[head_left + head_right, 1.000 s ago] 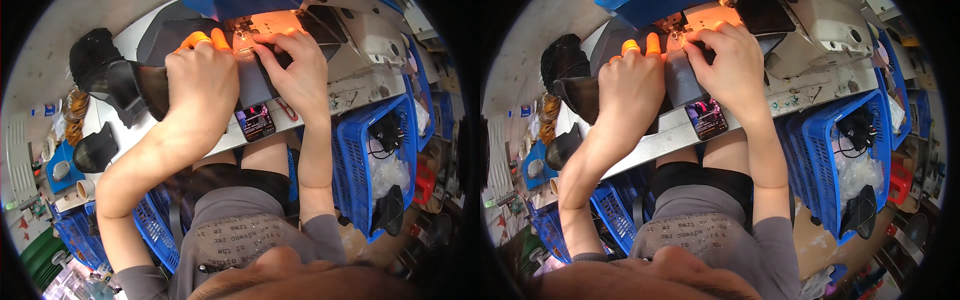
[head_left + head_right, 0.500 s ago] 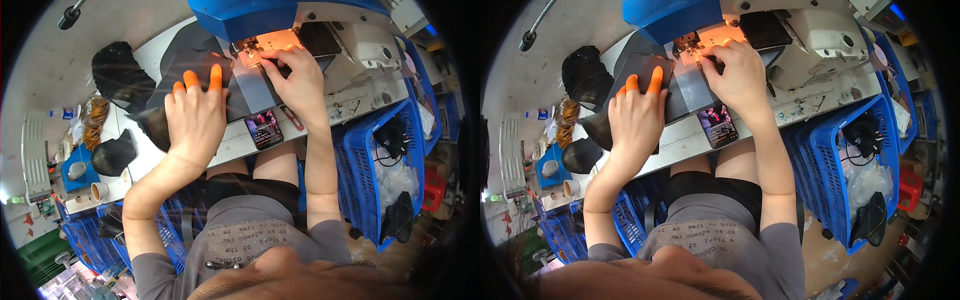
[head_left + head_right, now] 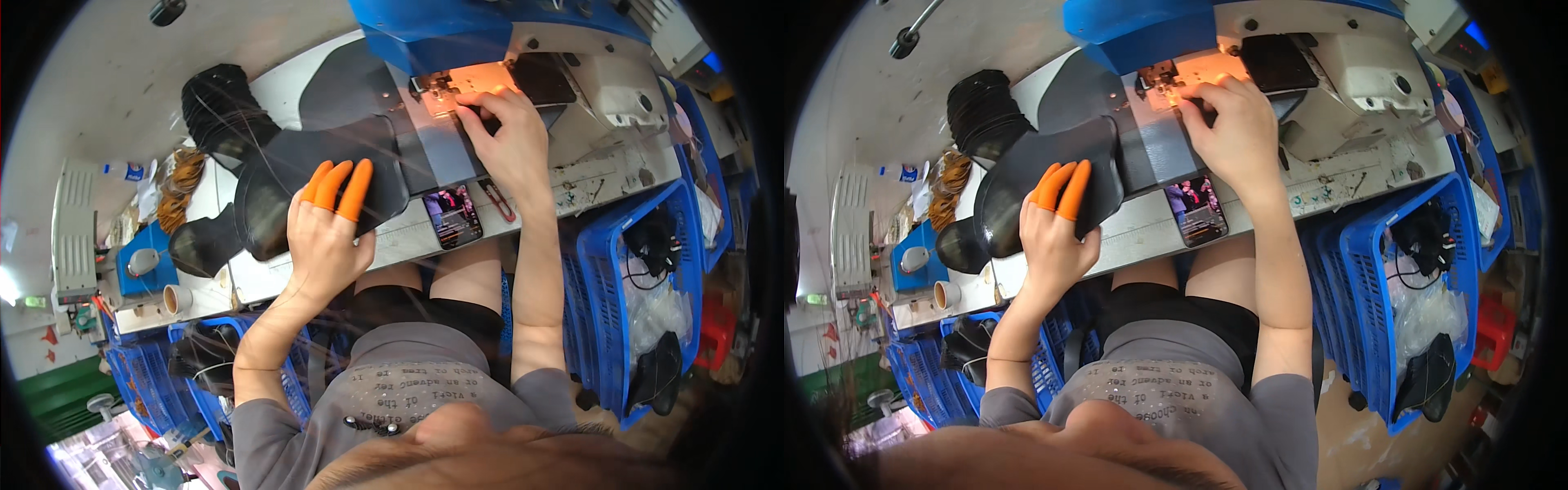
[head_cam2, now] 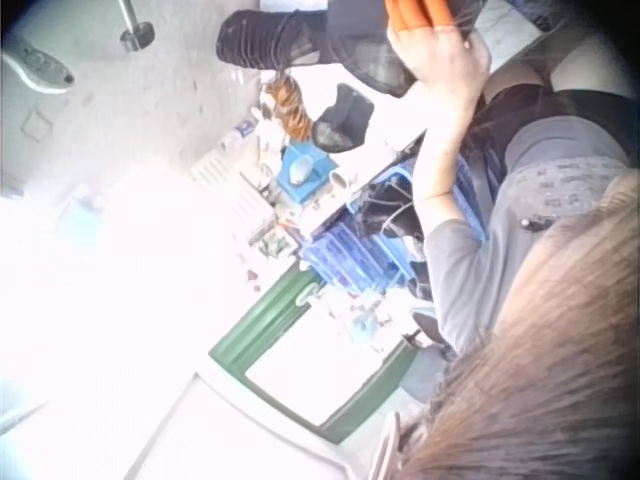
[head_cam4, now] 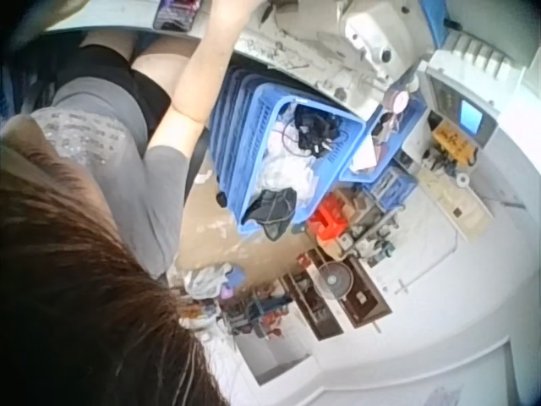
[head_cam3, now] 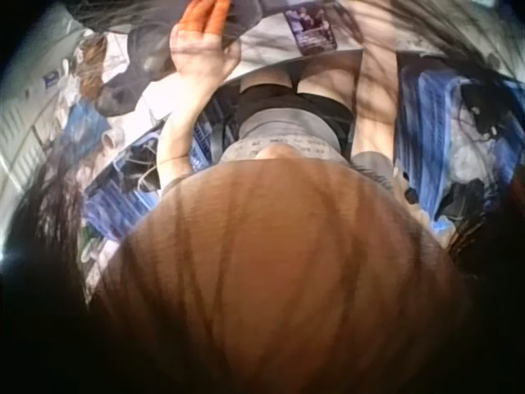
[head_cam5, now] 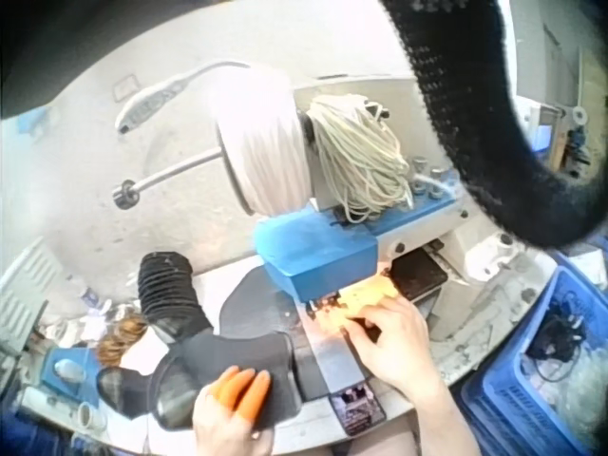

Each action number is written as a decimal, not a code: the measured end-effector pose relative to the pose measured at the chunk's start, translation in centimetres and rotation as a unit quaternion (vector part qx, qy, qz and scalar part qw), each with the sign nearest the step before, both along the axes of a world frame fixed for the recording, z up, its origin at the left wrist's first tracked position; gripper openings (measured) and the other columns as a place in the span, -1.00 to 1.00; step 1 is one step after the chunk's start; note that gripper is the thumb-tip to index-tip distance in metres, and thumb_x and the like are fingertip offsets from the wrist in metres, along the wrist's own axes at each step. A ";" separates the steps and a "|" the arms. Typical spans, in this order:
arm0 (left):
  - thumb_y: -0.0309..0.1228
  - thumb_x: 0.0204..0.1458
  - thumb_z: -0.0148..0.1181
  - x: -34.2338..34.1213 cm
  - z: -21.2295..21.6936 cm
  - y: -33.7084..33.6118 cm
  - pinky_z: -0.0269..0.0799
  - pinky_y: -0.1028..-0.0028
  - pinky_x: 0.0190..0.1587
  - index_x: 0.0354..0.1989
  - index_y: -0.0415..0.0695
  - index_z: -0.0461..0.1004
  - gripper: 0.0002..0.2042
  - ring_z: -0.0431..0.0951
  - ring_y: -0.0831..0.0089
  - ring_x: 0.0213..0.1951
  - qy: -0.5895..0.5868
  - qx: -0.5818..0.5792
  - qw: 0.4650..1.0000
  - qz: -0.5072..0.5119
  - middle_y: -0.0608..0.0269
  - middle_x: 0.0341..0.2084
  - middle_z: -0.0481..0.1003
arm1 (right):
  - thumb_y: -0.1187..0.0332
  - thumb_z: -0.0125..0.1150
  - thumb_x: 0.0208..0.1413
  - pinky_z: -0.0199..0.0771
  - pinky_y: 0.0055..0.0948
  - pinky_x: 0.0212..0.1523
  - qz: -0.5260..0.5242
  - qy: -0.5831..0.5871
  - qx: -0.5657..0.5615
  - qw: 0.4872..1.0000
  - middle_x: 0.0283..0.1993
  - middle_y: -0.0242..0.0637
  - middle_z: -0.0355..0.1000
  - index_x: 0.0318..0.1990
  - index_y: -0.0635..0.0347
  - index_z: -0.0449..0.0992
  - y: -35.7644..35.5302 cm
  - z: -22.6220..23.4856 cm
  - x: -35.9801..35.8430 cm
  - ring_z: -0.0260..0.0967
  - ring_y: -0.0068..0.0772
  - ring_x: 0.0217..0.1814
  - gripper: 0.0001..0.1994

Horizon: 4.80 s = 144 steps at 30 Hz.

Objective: The person uses a sewing machine to stitch black fabric masks. They repeatedly pick up masks from a stack, align them under the needle, and sew the edges while guiding the fabric with their hands. The person wears an orange finger protector on their left index finger during the process.

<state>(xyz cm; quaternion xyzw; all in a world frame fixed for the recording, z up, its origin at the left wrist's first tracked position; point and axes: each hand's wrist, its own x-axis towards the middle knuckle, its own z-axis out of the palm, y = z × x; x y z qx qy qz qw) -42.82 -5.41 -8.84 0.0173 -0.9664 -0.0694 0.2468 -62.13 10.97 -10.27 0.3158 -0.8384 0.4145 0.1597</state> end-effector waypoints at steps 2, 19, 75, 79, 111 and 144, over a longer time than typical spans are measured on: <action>-0.64 -0.20 0.21 0.2 -1.4 -2.8 0.40 0.31 0.03 0.10 -0.23 0.46 -0.46 0.51 0.11 -0.02 0.102 0.055 0.993 0.002 0.01 -0.10 0.50 | 0.28 0.32 -0.02 0.39 -0.26 -0.26 0.004 0.014 -0.002 1.000 -0.46 -0.29 0.44 -0.34 0.10 0.66 -0.2 -0.1 -0.1 0.39 -0.21 -0.32 -0.86; -0.37 0.22 0.16 4.0 -4.0 -10.3 0.33 0.49 0.01 0.00 -0.35 0.47 -0.70 0.46 0.51 -0.12 0.299 0.575 0.747 0.147 0.22 -0.12 0.54 | 0.34 0.31 0.07 0.35 -0.39 -0.18 0.014 -0.018 0.021 1.000 -0.46 -0.38 0.29 -0.19 0.03 0.65 0.1 -0.6 -0.4 0.32 -0.37 -0.31 -0.85; -0.53 -0.10 0.25 -6.8 0.3 0.2 0.41 0.35 -0.29 -0.31 -0.16 0.64 -0.84 0.46 0.21 -0.41 0.063 0.059 0.990 -0.116 0.20 -0.31 0.56 | 0.31 0.36 -0.02 0.33 -0.29 -0.32 0.119 -0.064 -0.052 0.989 -0.52 -0.31 0.47 -0.38 0.17 0.67 -0.4 0.5 1.5 0.39 -0.27 -0.48 -0.87; -0.54 -0.02 0.16 -7.8 1.6 -2.5 0.37 0.30 -0.14 -0.10 -0.19 0.58 -0.72 0.43 0.14 -0.27 -0.041 -0.001 0.979 -0.201 0.11 -0.17 0.50 | 0.35 0.36 -0.05 0.35 -0.28 -0.28 0.079 -0.032 -0.020 0.996 -0.52 -0.26 0.47 -0.40 0.18 0.65 -0.9 0.7 1.7 0.43 -0.26 -0.45 -0.88; -0.40 0.14 0.09 -10.7 1.4 -5.3 0.20 0.20 0.22 0.11 -0.22 0.45 -0.63 0.39 0.04 0.08 -0.093 -0.021 0.971 -0.218 -0.03 0.11 0.42 | 0.19 0.33 -0.01 0.31 -0.22 0.01 0.024 -0.007 0.050 0.998 -0.30 -0.32 0.56 -0.21 0.05 0.66 -2.3 0.2 -0.2 0.44 -0.18 -0.13 -0.76; -0.30 0.14 0.14 -10.9 1.0 -6.0 0.16 0.18 0.26 0.09 -0.16 0.48 -0.64 0.44 0.14 0.02 -0.036 -0.071 0.975 -0.209 0.10 0.03 0.49 | 0.48 0.33 0.03 0.40 -0.54 -0.30 0.049 0.020 -0.037 0.998 -0.37 -0.33 0.52 -0.27 0.24 0.63 0.7 -0.8 -1.0 0.40 -0.49 -0.40 -0.89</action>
